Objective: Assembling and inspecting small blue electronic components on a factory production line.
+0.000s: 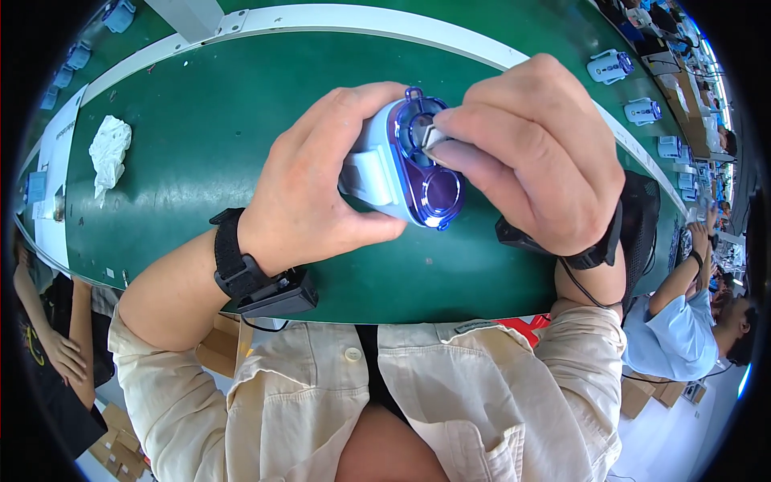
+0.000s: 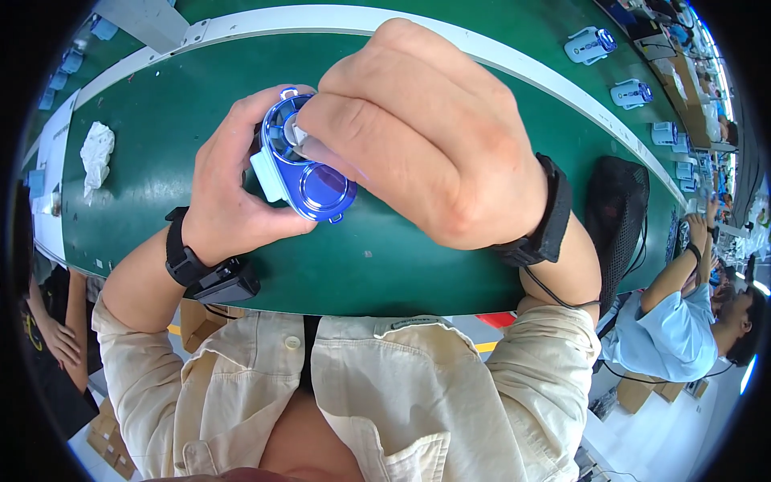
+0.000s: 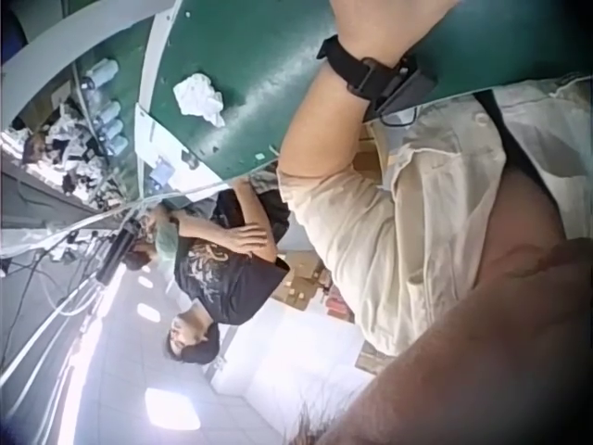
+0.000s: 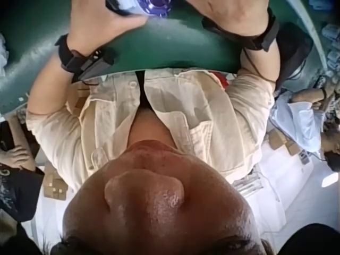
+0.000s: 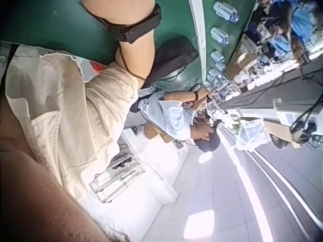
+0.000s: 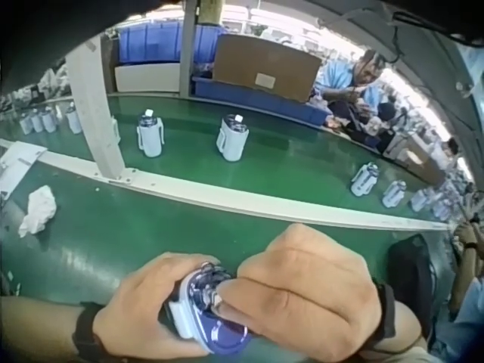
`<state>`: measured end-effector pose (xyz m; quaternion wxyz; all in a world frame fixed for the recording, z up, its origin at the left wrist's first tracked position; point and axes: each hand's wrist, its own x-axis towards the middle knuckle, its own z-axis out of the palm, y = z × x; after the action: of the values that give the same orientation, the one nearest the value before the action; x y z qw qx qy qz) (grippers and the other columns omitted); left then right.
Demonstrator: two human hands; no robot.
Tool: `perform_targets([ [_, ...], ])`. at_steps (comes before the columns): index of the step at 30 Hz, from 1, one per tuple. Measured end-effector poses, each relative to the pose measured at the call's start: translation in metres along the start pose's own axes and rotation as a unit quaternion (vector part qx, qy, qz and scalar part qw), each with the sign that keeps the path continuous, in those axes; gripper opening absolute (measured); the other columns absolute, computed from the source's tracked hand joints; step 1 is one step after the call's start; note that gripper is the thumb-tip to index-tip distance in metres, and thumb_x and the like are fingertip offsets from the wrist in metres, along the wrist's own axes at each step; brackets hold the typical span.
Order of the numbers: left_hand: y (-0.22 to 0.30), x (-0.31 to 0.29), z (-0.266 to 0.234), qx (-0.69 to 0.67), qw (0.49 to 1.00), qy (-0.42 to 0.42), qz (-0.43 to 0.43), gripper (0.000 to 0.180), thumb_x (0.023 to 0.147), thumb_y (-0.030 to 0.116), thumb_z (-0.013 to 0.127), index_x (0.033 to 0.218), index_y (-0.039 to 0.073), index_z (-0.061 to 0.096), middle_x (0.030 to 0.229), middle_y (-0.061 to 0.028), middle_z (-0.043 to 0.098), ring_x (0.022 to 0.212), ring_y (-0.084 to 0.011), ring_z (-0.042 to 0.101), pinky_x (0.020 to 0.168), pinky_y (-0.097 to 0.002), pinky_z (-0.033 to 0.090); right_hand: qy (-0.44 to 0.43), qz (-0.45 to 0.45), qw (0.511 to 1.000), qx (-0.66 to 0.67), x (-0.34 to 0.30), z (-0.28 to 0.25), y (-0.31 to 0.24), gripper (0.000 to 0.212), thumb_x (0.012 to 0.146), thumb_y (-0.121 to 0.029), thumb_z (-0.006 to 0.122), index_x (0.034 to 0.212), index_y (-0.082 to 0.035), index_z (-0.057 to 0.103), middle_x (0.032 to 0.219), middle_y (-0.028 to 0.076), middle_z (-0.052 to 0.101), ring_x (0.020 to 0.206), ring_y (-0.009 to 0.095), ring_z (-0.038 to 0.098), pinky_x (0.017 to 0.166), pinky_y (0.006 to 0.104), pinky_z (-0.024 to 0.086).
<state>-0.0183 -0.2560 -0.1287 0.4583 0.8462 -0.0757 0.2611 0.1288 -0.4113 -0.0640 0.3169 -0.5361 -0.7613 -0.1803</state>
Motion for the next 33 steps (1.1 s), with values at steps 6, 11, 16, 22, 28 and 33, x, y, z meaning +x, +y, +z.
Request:
perform_targets([
  [6, 0.001, -0.001, 0.000, -0.008, 1.000, 0.026, 0.004, 0.074, 0.054, 0.010, 0.079, 0.123, 0.006, 0.051, 0.109, -0.0123, 0.060, 0.091, -0.0310, 0.062, 0.076, -0.0351, 0.052, 0.018, 0.018, 0.999, -0.039, 0.000, 0.005, -0.006, 0.033, 0.061, -0.002, 0.077, 0.092, 0.004, 0.065, 0.083, 0.013, 0.062, 0.068, 0.026, 0.058, 0.057, 0.0327, 0.045],
  [11, 0.003, 0.000, 0.000, 0.002, 1.000, 0.011, -0.008, 0.075, 0.054, 0.010, 0.079, 0.124, 0.006, 0.050, 0.109, -0.0131, 0.060, 0.092, -0.0316, 0.062, 0.077, -0.0361, 0.053, 0.022, 0.017, 0.999, -0.040, -0.001, 0.007, -0.006, 0.034, 0.061, 0.000, 0.077, 0.092, 0.004, 0.065, 0.084, 0.013, 0.061, 0.069, 0.026, 0.058, 0.057, 0.0332, 0.045],
  [16, 0.004, 0.000, -0.001, 0.024, 1.000, 0.012, -0.012, 0.076, 0.054, 0.011, 0.079, 0.124, 0.005, 0.049, 0.111, -0.0140, 0.060, 0.095, -0.0321, 0.062, 0.079, -0.0368, 0.053, 0.031, 0.021, 0.998, -0.045, -0.001, 0.011, -0.004, 0.036, 0.060, 0.003, 0.076, 0.094, 0.004, 0.064, 0.085, 0.013, 0.061, 0.069, 0.026, 0.058, 0.058, 0.0334, 0.046],
  [22, 0.006, -0.001, -0.001, 0.024, 0.999, 0.019, -0.031, 0.077, 0.054, 0.012, 0.080, 0.124, 0.004, 0.049, 0.113, -0.0146, 0.060, 0.096, -0.0318, 0.062, 0.080, -0.0365, 0.053, 0.064, 0.037, 0.996, -0.044, -0.005, 0.020, -0.005, 0.037, 0.061, 0.003, 0.076, 0.096, 0.004, 0.064, 0.085, 0.013, 0.061, 0.070, 0.027, 0.058, 0.058, 0.0334, 0.046],
  [28, 0.006, -0.003, -0.002, 0.018, 0.998, -0.001, -0.057, 0.079, 0.056, 0.015, 0.083, 0.126, 0.002, 0.048, 0.110, -0.0114, 0.062, 0.096, -0.0226, 0.063, 0.083, -0.0326, 0.052, 0.022, 0.046, 0.999, -0.004, -0.004, 0.014, -0.006, 0.036, 0.062, 0.004, 0.074, 0.097, 0.005, 0.064, 0.084, 0.013, 0.061, 0.069, 0.027, 0.058, 0.059, 0.0336, 0.047],
  [33, 0.004, -0.002, -0.001, -0.005, 0.996, 0.009, -0.091, 0.076, 0.055, 0.015, 0.082, 0.123, 0.005, 0.050, 0.108, -0.0122, 0.062, 0.092, -0.0305, 0.064, 0.079, -0.0359, 0.053, -0.008, 0.045, 0.997, -0.055, -0.005, 0.017, -0.014, 0.039, 0.062, 0.003, 0.073, 0.099, 0.008, 0.064, 0.082, 0.014, 0.059, 0.066, 0.026, 0.055, 0.057, 0.0333, 0.046],
])
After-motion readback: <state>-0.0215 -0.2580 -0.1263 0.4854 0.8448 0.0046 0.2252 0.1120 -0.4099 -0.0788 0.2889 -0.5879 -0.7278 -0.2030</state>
